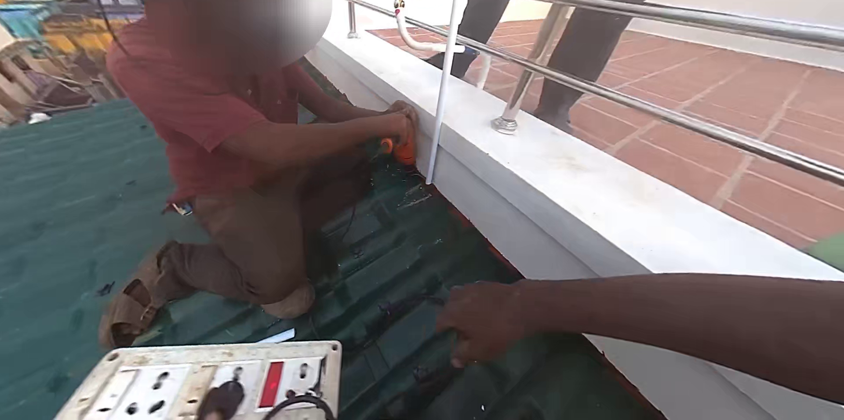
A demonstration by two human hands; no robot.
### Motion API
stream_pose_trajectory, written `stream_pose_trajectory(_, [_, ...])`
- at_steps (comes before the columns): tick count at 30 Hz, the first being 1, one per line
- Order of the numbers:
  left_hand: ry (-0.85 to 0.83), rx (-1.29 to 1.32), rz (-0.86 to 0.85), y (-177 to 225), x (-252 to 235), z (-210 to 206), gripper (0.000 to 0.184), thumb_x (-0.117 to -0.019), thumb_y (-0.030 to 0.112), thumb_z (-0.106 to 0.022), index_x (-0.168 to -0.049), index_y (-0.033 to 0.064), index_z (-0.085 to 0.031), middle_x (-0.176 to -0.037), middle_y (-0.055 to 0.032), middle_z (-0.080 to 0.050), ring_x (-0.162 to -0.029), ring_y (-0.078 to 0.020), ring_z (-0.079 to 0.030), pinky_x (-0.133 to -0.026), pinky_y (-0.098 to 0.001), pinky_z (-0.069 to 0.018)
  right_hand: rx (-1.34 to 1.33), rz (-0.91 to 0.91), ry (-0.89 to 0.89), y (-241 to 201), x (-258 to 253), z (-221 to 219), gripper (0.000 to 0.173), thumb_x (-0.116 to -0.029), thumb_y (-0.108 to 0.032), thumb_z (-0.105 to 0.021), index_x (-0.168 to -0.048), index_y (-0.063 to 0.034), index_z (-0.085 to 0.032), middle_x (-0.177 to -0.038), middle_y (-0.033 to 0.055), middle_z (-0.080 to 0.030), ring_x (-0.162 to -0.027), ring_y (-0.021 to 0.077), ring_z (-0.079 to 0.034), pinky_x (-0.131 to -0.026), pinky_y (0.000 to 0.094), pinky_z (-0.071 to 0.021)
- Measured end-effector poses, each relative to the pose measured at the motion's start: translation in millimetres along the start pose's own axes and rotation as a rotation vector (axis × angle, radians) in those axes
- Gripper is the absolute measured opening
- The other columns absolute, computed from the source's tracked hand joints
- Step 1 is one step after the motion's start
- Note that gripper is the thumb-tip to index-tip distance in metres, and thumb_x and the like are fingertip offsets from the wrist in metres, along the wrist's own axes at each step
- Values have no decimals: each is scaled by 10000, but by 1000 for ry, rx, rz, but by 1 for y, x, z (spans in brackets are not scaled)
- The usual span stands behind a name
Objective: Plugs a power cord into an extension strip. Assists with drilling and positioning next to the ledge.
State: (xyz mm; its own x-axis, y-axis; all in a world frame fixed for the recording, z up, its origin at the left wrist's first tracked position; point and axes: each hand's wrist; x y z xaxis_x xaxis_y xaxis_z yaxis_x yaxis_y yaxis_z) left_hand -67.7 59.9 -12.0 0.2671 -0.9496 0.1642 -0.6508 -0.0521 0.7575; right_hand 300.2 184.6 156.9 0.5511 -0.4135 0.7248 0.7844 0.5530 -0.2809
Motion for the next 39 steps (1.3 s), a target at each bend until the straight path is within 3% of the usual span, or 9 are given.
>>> stream_pose_trajectory(3, [-30, 56, -43, 35, -19, -28, 206, -915, 132, -663, -1086, 23, -628, -1028, -137, -739, -992, -253, -730, -895, -464, -601, 10, -81, -26, 32, 35, 6, 516, -1029, -382, -625, -1404, -30, -592, -1113, 251, -691, -1034, 426, -661, -920, 622, -492])
stream_pose_trajectory(5, [-231, 43, -69, 53, -34, -29, 306, -939, 148, -651, -1188, -19, -592, -1141, -189, -706, -1089, -285, -703, -914, -493, -594, -70, -136, 25, 53, 49, 11, 563, -1028, -385, -629, -1455, -29, -541, -1148, 253, -687, -1056, 421, -660, -951, 619, -484])
stream_pose_trajectory(7, [-1, -16, -57, 78, -27, -81, 263, -876, 144, -645, -1095, 12, -585, -1024, -166, -718, -968, -261, -731, -799, -475, -629, -189, -173, 144, 77, 58, 16, 574, -1028, -355, -637, -1474, -12, -517, -1178, 256, -689, -1078, 412, -666, -991, 602, -477])
stream_pose_trajectory(10, [38, 21, -94, 101, -16, -124, 225, -885, 90, -653, -1080, 6, -577, -1005, -168, -713, -963, -278, -729, -846, -491, -620, -287, -224, 383, 122, 63, 18, 523, -1030, -360, -629, -1422, -19, -573, -1127, 213, -707, -1028, 358, -685, -981, 558, -506])
stream_pose_trajectory(14, [44, 51, -126, 93, 2, -145, 176, -884, 81, -654, -1046, 28, -610, -978, -140, -731, -949, -235, -740, -850, -445, -629, -341, -194, 851, 176, 70, 18, 362, -1002, -327, -677, -1217, -38, -721, -822, 101, -711, -731, 224, -666, -753, 449, -553])
stream_pose_trajectory(16, [111, 14, -103, 75, 11, -152, 138, -916, 83, -559, -1042, 41, -596, -966, -121, -740, -929, -215, -747, -834, -429, -637, -353, -137, 1137, 204, 66, 10, 273, -965, -276, -718, -1095, -41, -761, -647, 25, -631, -561, 130, -568, -577, 353, -496])
stream_pose_trajectory(19, [99, 24, -57, 44, 9, -134, 145, -949, 83, -525, -1016, 28, -640, -985, -143, -744, -948, -236, -741, -852, -447, -623, -444, -94, 1369, 234, 56, 0, 208, -946, -265, -722, -1024, -78, -766, -570, -70, -544, -484, 24, -473, -487, 236, -419])
stream_pose_trajectory(23, [107, -39, 12, 37, 4, -135, 194, -973, 97, -470, -949, 98, -663, -945, -74, -753, -915, -167, -733, -848, -393, -618, -478, -37, 1389, 240, 52, -4, 245, -928, -321, -723, -1009, -94, -765, -566, -106, -547, -474, -29, -458, -473, 180, -404])
stream_pose_trajectory(39, [378, -99, 159, 1, -4, -170, 171, -985, 28, -479, -913, 73, -627, -842, -59, -740, -801, -149, -737, -754, -352, -639, -431, -33, 1389, 243, 52, -7, 241, -940, -362, -681, -959, -139, -770, -543, -136, -522, -453, -51, -418, -446, 170, -357])
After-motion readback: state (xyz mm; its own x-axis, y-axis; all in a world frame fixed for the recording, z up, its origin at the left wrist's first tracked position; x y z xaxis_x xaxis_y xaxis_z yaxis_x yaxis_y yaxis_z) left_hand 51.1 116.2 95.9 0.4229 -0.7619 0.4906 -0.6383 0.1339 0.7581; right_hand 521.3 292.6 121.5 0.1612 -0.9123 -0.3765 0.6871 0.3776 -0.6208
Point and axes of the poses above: each hand's wrist, its own x-axis away from the middle knuckle, its own z-axis out of the back of the hand, y = z × x
